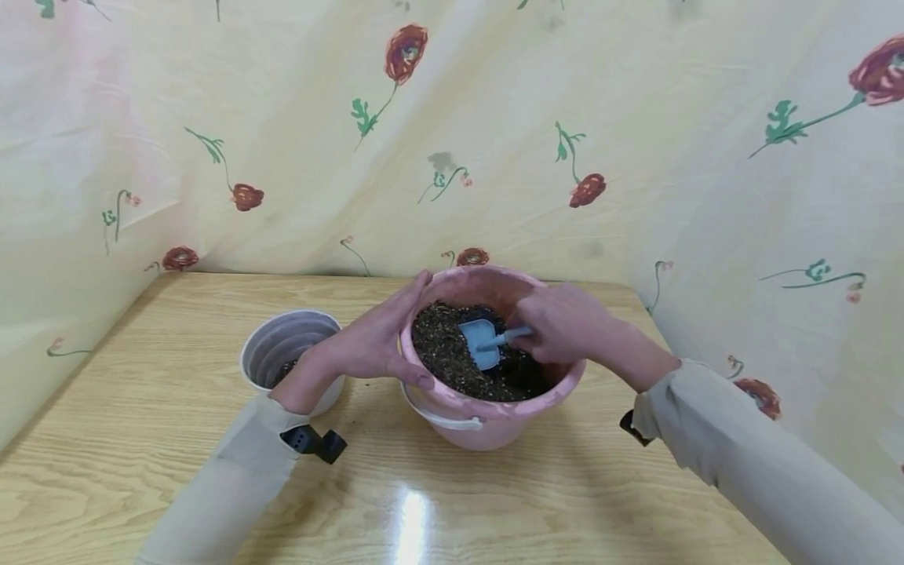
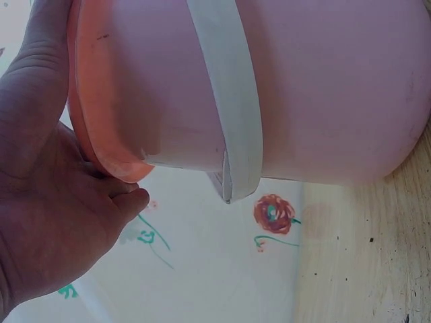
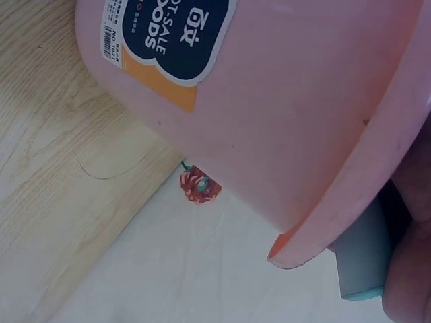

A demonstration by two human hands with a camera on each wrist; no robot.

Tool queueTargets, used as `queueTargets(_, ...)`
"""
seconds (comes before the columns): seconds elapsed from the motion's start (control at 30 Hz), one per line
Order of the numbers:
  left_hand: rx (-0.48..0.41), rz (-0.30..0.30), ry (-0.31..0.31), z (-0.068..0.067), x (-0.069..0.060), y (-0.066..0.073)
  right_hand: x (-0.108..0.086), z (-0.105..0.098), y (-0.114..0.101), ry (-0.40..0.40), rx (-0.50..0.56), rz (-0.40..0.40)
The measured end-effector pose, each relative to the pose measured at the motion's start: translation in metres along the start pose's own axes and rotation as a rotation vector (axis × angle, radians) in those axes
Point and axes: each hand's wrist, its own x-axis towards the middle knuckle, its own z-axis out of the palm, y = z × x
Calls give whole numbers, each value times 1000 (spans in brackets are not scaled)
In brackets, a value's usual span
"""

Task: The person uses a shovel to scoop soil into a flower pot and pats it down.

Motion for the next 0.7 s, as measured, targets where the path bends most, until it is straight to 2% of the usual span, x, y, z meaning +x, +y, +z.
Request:
queueTargets(0.4, 15, -21, 0, 0, 1, -1, -1, 3, 0, 8, 70, 58)
queueTargets(0.7, -15, -18, -15, -1, 0, -1, 13, -17, -6, -135, 56, 62)
